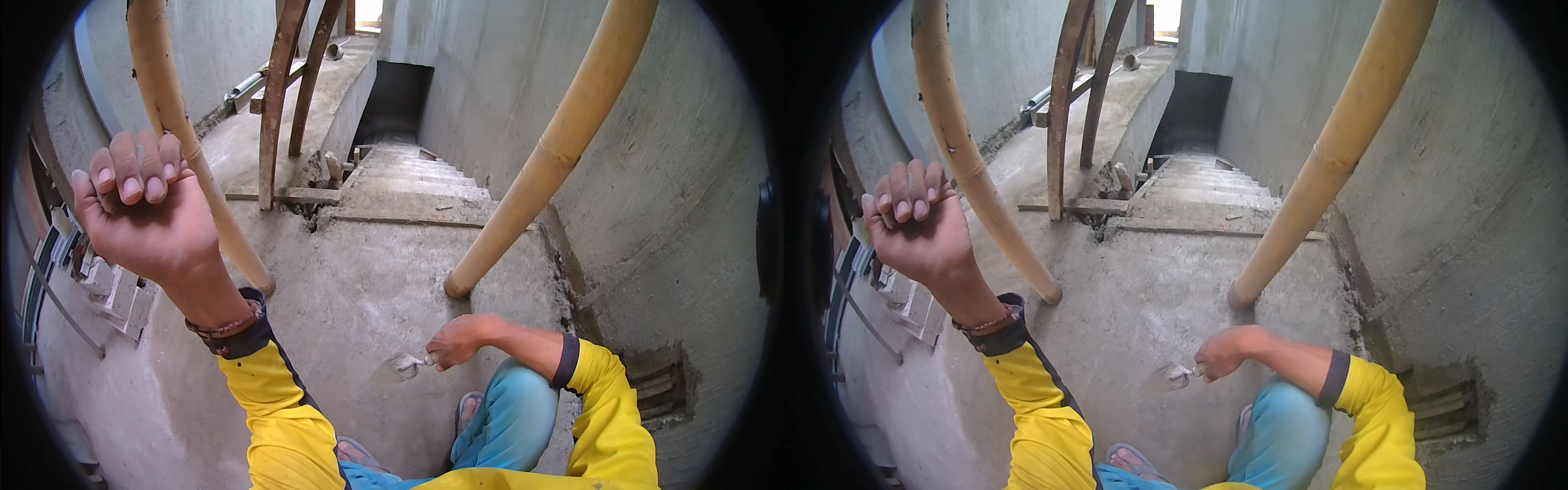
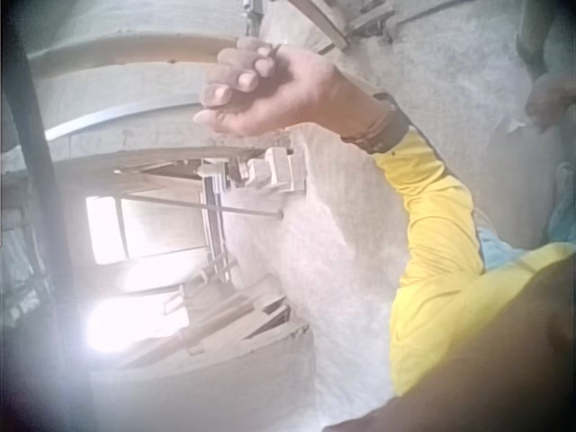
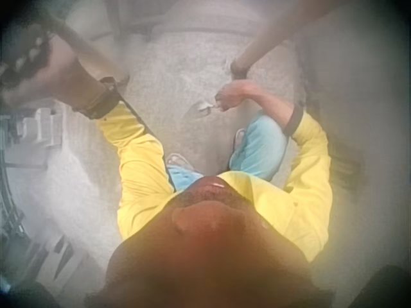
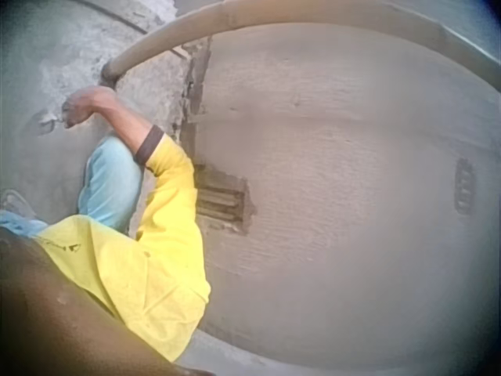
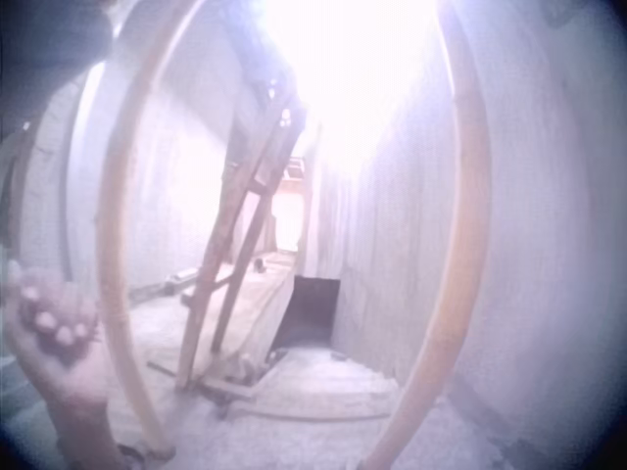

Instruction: The person sits on the floor and uses a trowel to smooth the surface of a concrete stair. They move up the stairs while continuing to smooth the concrete surface.

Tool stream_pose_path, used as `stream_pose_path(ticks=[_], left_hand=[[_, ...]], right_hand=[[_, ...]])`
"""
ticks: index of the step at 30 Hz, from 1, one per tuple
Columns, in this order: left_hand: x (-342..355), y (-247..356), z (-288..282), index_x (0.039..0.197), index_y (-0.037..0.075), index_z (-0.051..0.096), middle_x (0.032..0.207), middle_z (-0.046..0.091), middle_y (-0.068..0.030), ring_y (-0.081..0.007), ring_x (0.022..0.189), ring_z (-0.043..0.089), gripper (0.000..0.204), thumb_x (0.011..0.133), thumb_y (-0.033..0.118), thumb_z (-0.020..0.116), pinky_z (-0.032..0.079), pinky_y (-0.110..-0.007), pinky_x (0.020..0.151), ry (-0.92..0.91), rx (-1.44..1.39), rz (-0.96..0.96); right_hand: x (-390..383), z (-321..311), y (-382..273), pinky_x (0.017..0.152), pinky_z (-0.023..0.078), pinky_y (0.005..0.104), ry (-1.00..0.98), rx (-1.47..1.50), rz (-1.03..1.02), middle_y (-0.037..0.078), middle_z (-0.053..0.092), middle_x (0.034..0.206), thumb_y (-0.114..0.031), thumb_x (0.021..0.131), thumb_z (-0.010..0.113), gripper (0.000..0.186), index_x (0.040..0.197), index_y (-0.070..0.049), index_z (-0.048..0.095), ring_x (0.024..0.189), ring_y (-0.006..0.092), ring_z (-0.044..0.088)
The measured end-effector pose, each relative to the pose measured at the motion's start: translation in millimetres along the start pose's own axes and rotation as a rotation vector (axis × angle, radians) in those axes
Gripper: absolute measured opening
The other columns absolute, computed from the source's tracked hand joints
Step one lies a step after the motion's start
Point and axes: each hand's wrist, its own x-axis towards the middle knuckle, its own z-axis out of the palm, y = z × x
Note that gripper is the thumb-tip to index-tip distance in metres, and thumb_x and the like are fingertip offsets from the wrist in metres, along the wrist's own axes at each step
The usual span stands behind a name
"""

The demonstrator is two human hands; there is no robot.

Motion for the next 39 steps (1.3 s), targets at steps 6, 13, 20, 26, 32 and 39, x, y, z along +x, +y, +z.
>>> stream_pose_path(ticks=[6,13,20,26,32,39], left_hand=[[-0.8,-1.6,-5.4,0.069,0.014,0.042,0.062,0.035,0.0012,-0.0112,0.057,0.034,0.034,0.103,0.021,0.042,0.032,-0.031,0.062,0.0,-0.044,-0.018],[-0.4,-1.2,-8.9,0.07,0.014,0.043,0.062,0.036,0.0014,-0.0113,0.057,0.034,0.033,0.102,0.021,0.041,0.032,-0.031,0.063,0.01,-0.037,-0.003],[-0.3,0.2,-15.1,0.07,0.015,0.042,0.062,0.036,0.0012,-0.0113,0.056,0.034,0.033,0.102,0.021,0.041,0.032,-0.031,0.063,0.068,-0.026,0.025],[-0.4,-0.9,-18.6,0.07,0.015,0.043,0.061,0.037,0.0012,-0.0112,0.056,0.033,0.032,0.102,0.02,0.041,0.032,-0.031,0.063,0.064,-0.029,0.018],[-0.6,-3.1,-16.9,0.07,0.015,0.042,0.061,0.036,0.0014,-0.0109,0.056,0.033,0.032,0.102,0.02,0.04,0.032,-0.03,0.063,0.084,-0.01,0.032],[-0.6,-5.5,-17.0,0.07,0.015,0.042,0.061,0.036,0.0015,-0.011,0.056,0.033,0.031,0.101,0.019,0.041,0.031,-0.03,0.063,0.069,-0.009,0.02]], right_hand=[[4.9,2.1,3.6,0.088,0.05,0.0503,-0.026,0.009,-0.014,0.02,0.069,0.108,-0.039,0.098,0.062,0.042,0.118,-0.002,0.063,0.103,0.0404,0.065],[8.3,0.3,2.6,0.088,0.049,0.0503,-0.035,0.001,-0.008,0.021,0.069,0.107,-0.04,0.098,0.062,0.043,0.119,-0.003,0.063,0.103,0.0407,0.064],[14.9,-0.7,3.5,0.089,0.049,0.0501,-0.06,0.007,0.0,0.021,0.069,0.109,-0.041,0.097,0.061,0.043,0.121,-0.005,0.063,0.105,0.0416,0.064],[18.7,1.4,5.7,0.09,0.049,0.0505,-0.064,0.014,-0.003,0.022,0.069,0.11,-0.041,0.098,0.061,0.044,0.121,-0.004,0.063,0.105,0.0418,0.064],[18.0,-0.9,4.7,0.089,0.049,0.0508,-0.063,0.017,0.004,0.022,0.069,0.11,-0.041,0.098,0.061,0.044,0.121,-0.004,0.063,0.105,0.042,0.064],[20.5,2.1,9.4,0.086,0.05,0.0515,-0.038,0.009,-0.018,0.022,0.069,0.106,-0.041,0.097,0.062,0.043,0.119,-0.005,0.063,0.102,0.0427,0.065]])
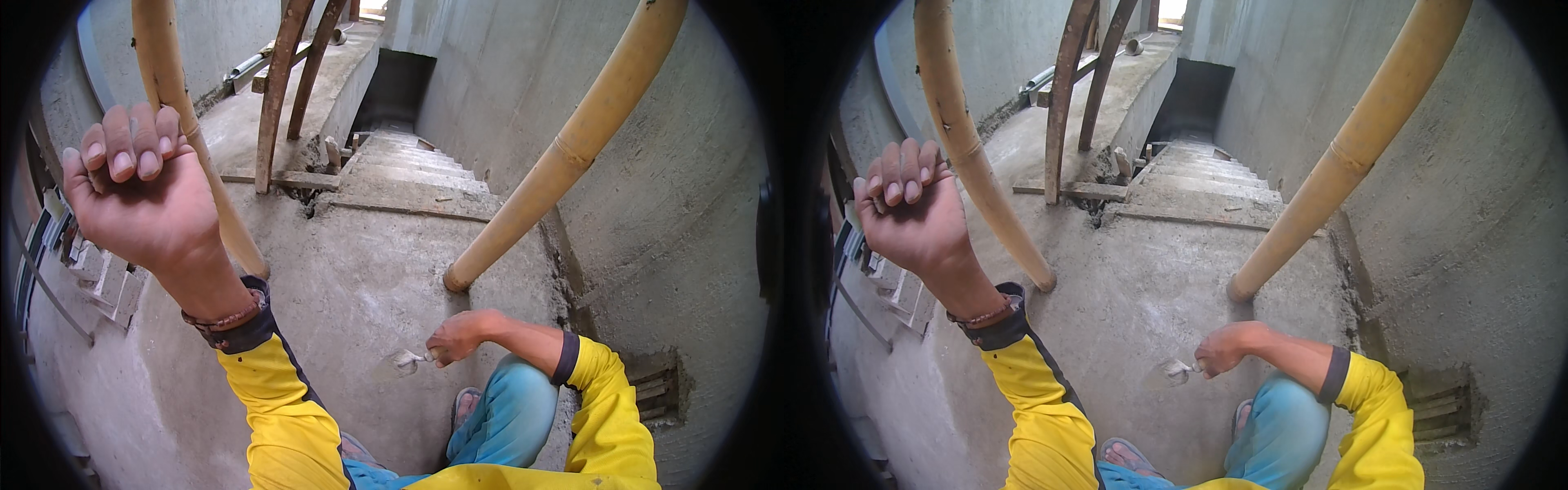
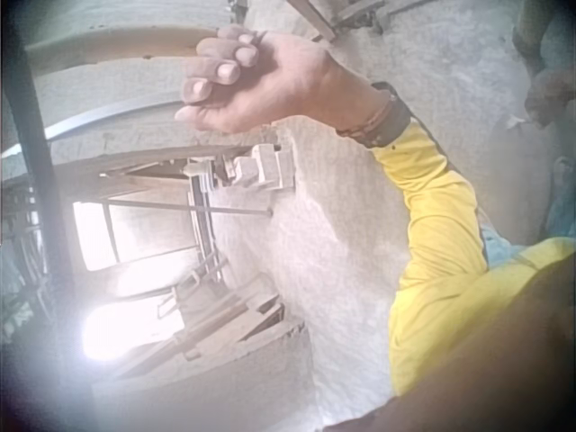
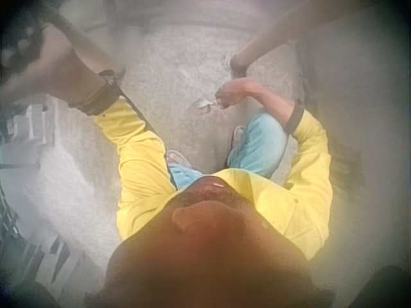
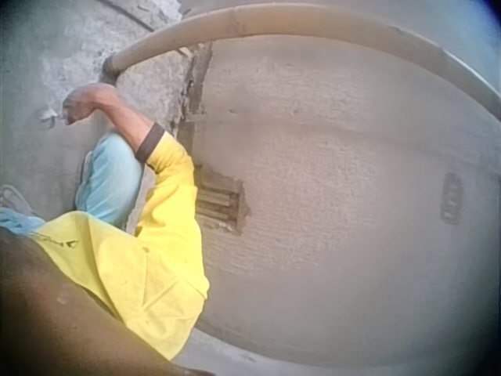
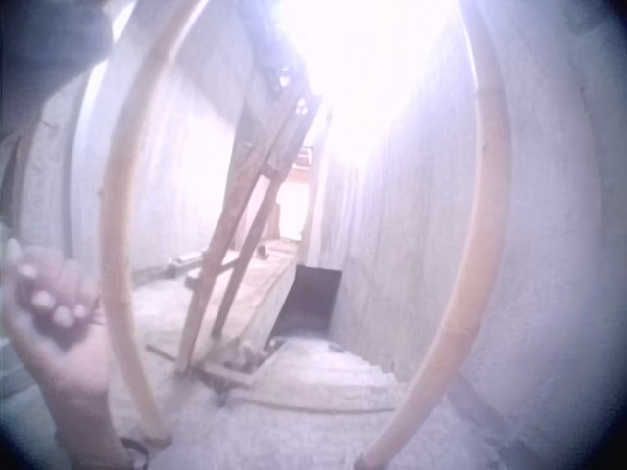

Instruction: The person sits on the floor and uses a trowel to smooth the surface of a concrete stair. They move up the stairs while continuing to smooth the concrete surface.

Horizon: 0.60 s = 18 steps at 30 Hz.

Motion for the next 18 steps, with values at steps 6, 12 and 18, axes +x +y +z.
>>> stream_pose_path(ticks=[6,12,18], left_hand=[[0.0,0.3,1.6,0.07,0.014,0.043,0.061,0.037,0.0015,-0.0111,0.056,0.033,0.03,0.099,0.019,0.041,0.031,-0.03,0.063,0.0,0.004,-0.005],[0.3,1.7,1.9,0.069,0.014,0.043,0.062,0.037,0.0012,-0.0112,0.056,0.033,0.031,0.1,0.02,0.041,0.031,-0.03,0.063,-0.01,0.013,-0.007],[0.0,2.4,3.6,0.069,0.015,0.043,0.062,0.036,0.001,-0.0115,0.056,0.033,0.033,0.101,0.021,0.039,0.032,-0.03,0.063,-0.005,0.014,-0.006]], right_hand=[[-2.9,-1.4,-1.5,0.085,0.05,0.0514,0.009,0.006,0.001,0.022,0.069,0.104,-0.042,0.096,0.063,0.043,0.119,-0.005,0.064,0.101,0.0427,0.065],[-9.1,-10.9,-13.0,0.095,0.049,0.048,-0.044,0.004,0.056,0.018,0.069,0.118,-0.038,0.097,0.06,0.044,0.124,-0.004,0.065,0.113,0.0373,0.064],[-7.1,-2.4,-4.5,0.087,0.049,0.0519,0.016,0.017,0.018,0.022,0.069,0.106,-0.042,0.098,0.061,0.043,0.12,-0.005,0.062,0.103,0.0427,0.064]])
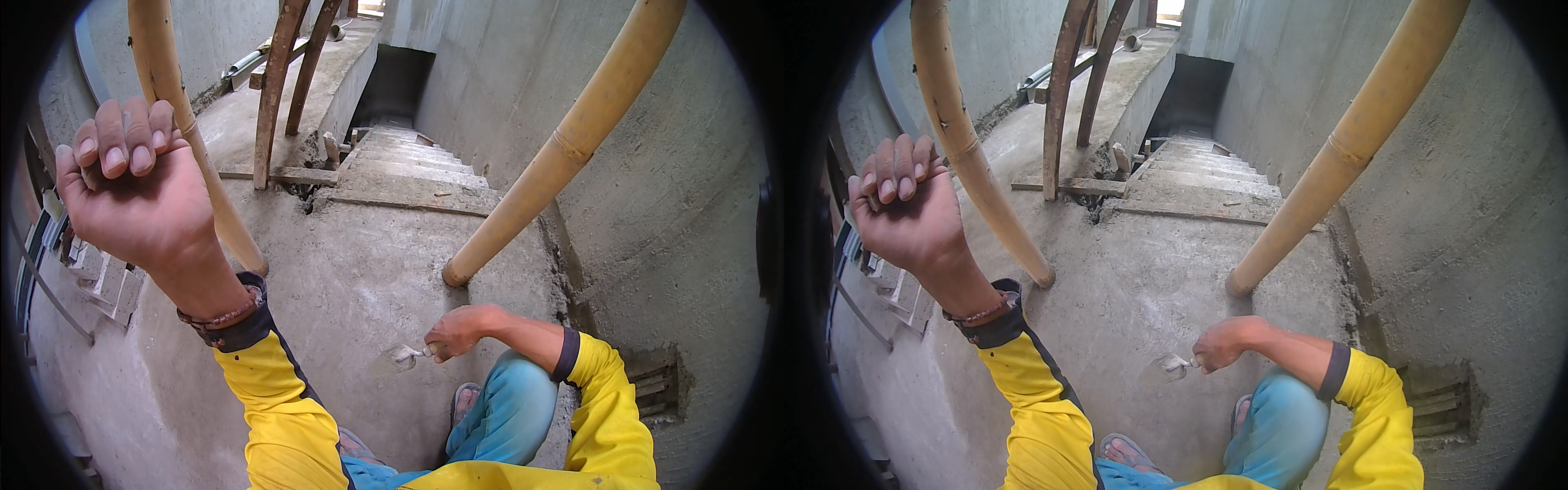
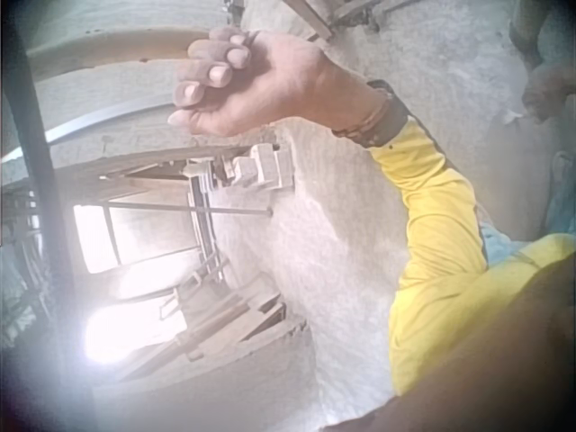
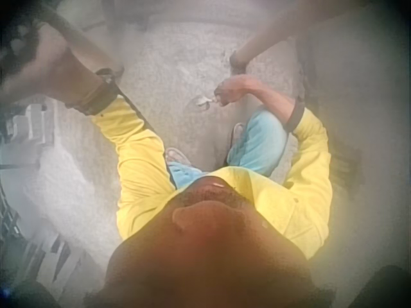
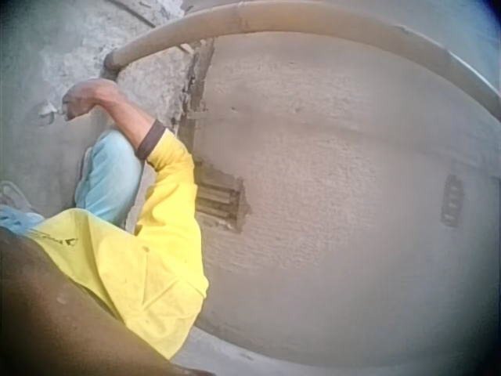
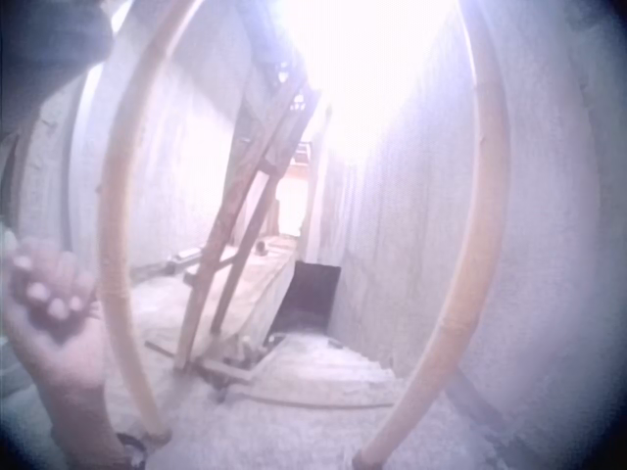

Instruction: The person sits on the floor and uses a trowel to smooth the surface of a concrete stair. They move up the stairs while continuing to smooth the concrete surface.

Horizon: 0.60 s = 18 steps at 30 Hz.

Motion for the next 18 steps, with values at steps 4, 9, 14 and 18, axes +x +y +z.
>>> stream_pose_path(ticks=[4,9,14,18], left_hand=[[-0.6,0.5,-0.3,0.069,0.015,0.042,0.062,0.036,0.0008,-0.0116,0.056,0.033,0.033,0.101,0.021,0.039,0.032,-0.03,0.063,0.003,0.006,0.002],[0.1,1.5,0.2,0.069,0.015,0.042,0.062,0.036,0.0005,-0.0117,0.056,0.033,0.033,0.101,0.021,0.038,0.032,-0.03,0.063,0.002,0.001,0.0],[-0.3,1.7,0.3,0.069,0.015,0.042,0.062,0.036,0.0006,-0.0117,0.056,0.033,0.031,0.1,0.02,0.04,0.032,-0.03,0.063,-0.001,0.0,0.0],[-0.1,2.5,0.1,0.069,0.015,0.042,0.062,0.036,0.0007,-0.0118,0.057,0.033,0.029,0.098,0.018,0.042,0.031,-0.03,0.063,0.004,-0.004,-0.003]], right_hand=[[-1.7,-6.0,-7.3,0.095,0.049,0.0485,-0.054,-0.002,0.05,0.018,0.069,0.118,-0.04,0.097,0.06,0.045,0.125,-0.005,0.065,0.113,0.0379,0.063],[0.4,0.4,-0.8,0.086,0.049,0.052,-0.003,0.002,0.005,0.022,0.069,0.105,-0.041,0.097,0.062,0.042,0.118,-0.005,0.063,0.101,0.0421,0.064],[0.2,0.7,-1.3,0.086,0.05,0.0518,0.004,-0.011,0.001,0.021,0.069,0.104,-0.041,0.097,0.062,0.042,0.119,-0.005,0.063,0.101,0.042,0.065],[-0.2,0.5,-1.6,0.086,0.05,0.0515,0.005,-0.009,-0.006,0.021,0.069,0.104,-0.041,0.098,0.062,0.042,0.118,-0.005,0.063,0.101,0.042,0.065]])
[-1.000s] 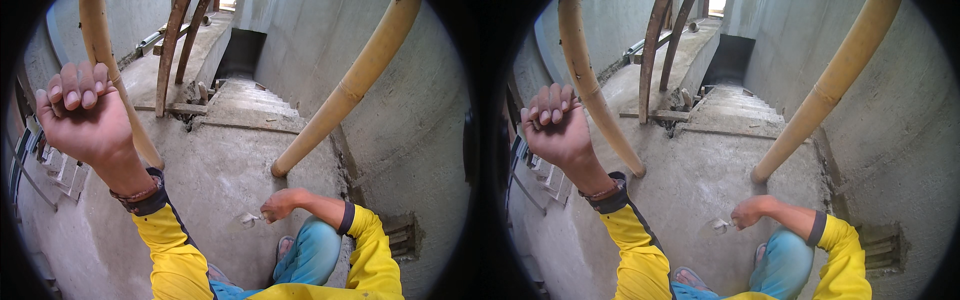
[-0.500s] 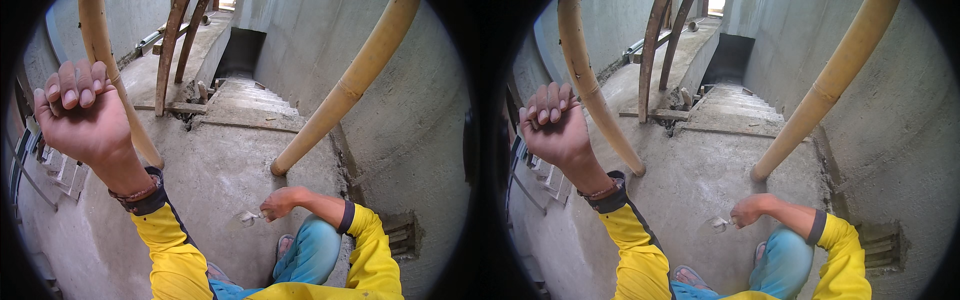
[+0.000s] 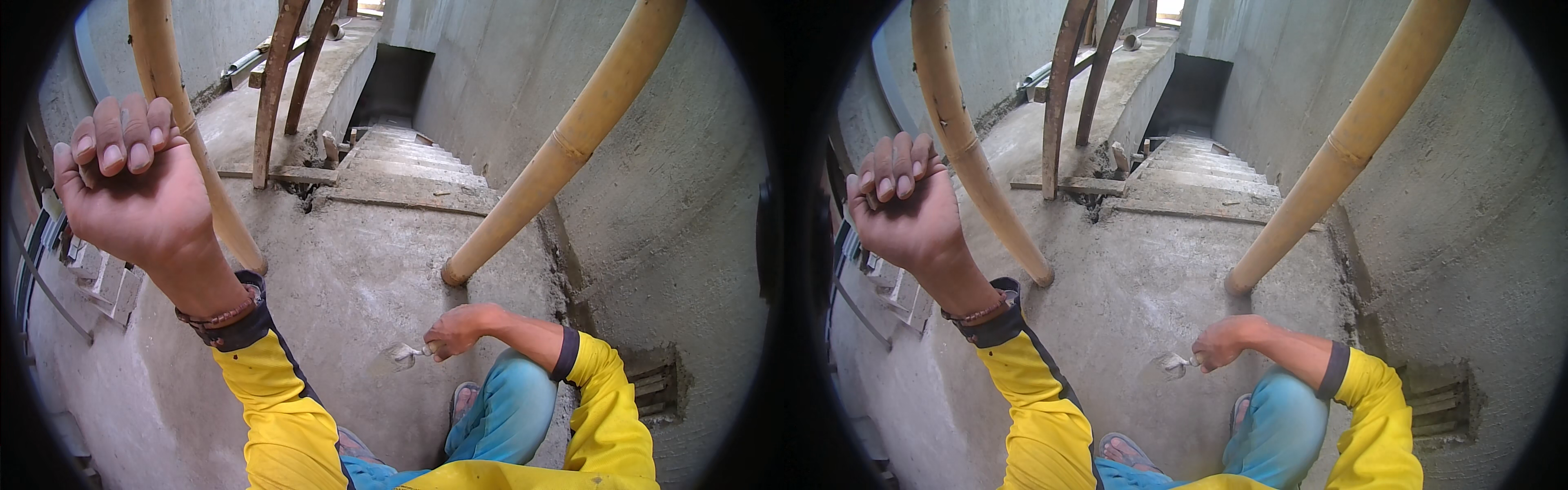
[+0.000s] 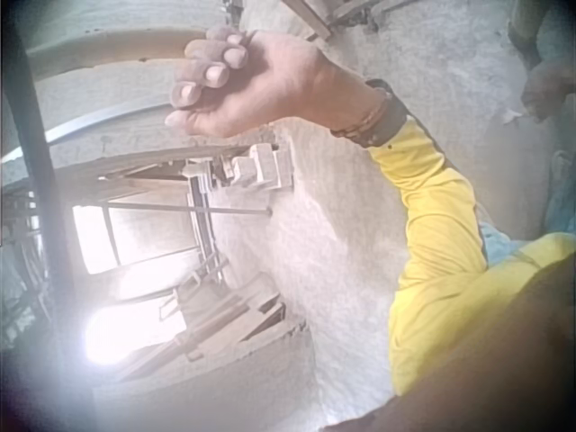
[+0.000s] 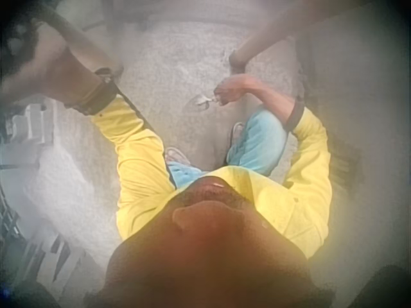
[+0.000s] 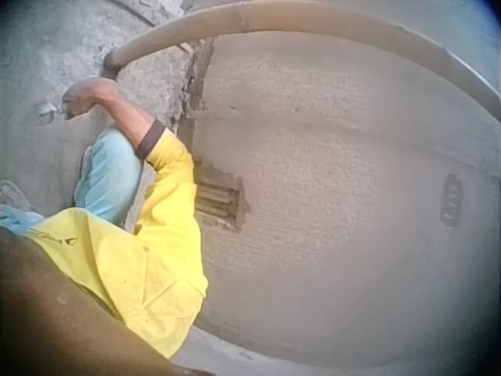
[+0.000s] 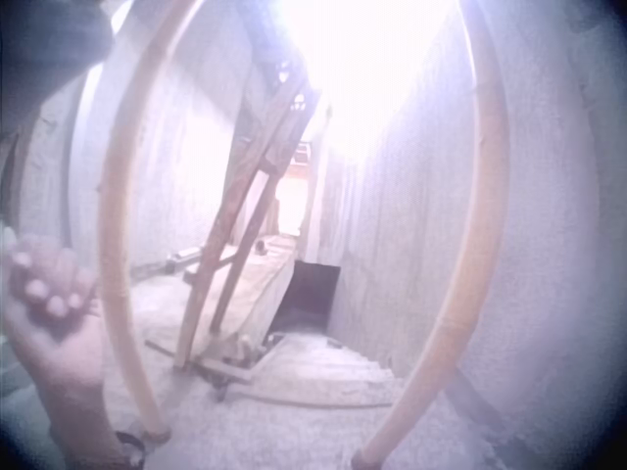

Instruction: The person sits on the floor and uses a trowel to smooth the surface of a concrete stair. They move up the stairs while continuing to smooth the concrete surface.

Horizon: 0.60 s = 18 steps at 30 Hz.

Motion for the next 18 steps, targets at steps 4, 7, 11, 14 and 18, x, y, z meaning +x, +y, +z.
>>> stream_pose_path(ticks=[4,7,11,14,18], left_hand=[[0.4,-0.2,0.4,0.069,0.014,0.043,0.062,0.037,0.0006,-0.0119,0.057,0.034,0.028,0.097,0.017,0.043,0.031,-0.03,0.063,-0.004,0.001,-0.003],[0.3,0.0,0.6,0.069,0.014,0.043,0.062,0.037,0.0006,-0.012,0.057,0.034,0.028,0.097,0.017,0.043,0.032,-0.03,0.063,0.0,0.0,-0.006],[0.6,1.2,0.1,0.069,0.015,0.043,0.062,0.037,0.0006,-0.012,0.057,0.035,0.028,0.096,0.016,0.043,0.032,-0.031,0.064,-0.011,-0.02,-0.024],[-1.8,-3.5,4.0,0.069,0.014,0.043,0.062,0.037,0.0008,-0.0117,0.057,0.034,0.028,0.096,0.016,0.043,0.032,-0.031,0.064,-0.007,-0.003,-0.014],[-3.2,-5.6,-2.0,0.069,0.014,0.043,0.062,0.037,0.0011,-0.0112,0.057,0.034,0.027,0.097,0.015,0.044,0.031,-0.031,0.065,-0.051,-0.036,-0.067]], right_hand=[[0.8,-0.9,-0.7,0.086,0.05,0.051,-0.01,-0.003,-0.009,0.021,0.069,0.104,-0.04,0.097,0.062,0.041,0.118,-0.004,0.063,0.101,0.0418,0.065],[0.2,-0.3,-0.8,0.086,0.05,0.0507,-0.007,-0.004,0.002,0.021,0.069,0.104,-0.04,0.097,0.063,0.041,0.118,-0.005,0.063,0.101,0.0415,0.065],[-0.7,0.0,-1.1,0.086,0.05,0.0506,-0.003,0.004,0.007,0.02,0.07,0.105,-0.04,0.097,0.063,0.04,0.117,-0.005,0.064,0.101,0.0415,0.065],[1.8,0.6,-1.9,0.086,0.05,0.0507,-0.005,0.001,0.003,0.02,0.07,0.105,-0.04,0.097,0.063,0.04,0.117,-0.005,0.064,0.102,0.0415,0.065],[-0.5,3.6,-4.3,0.086,0.05,0.0508,-0.016,-0.001,-0.002,0.02,0.07,0.105,-0.04,0.097,0.063,0.04,0.117,-0.005,0.064,0.102,0.0413,0.065]])
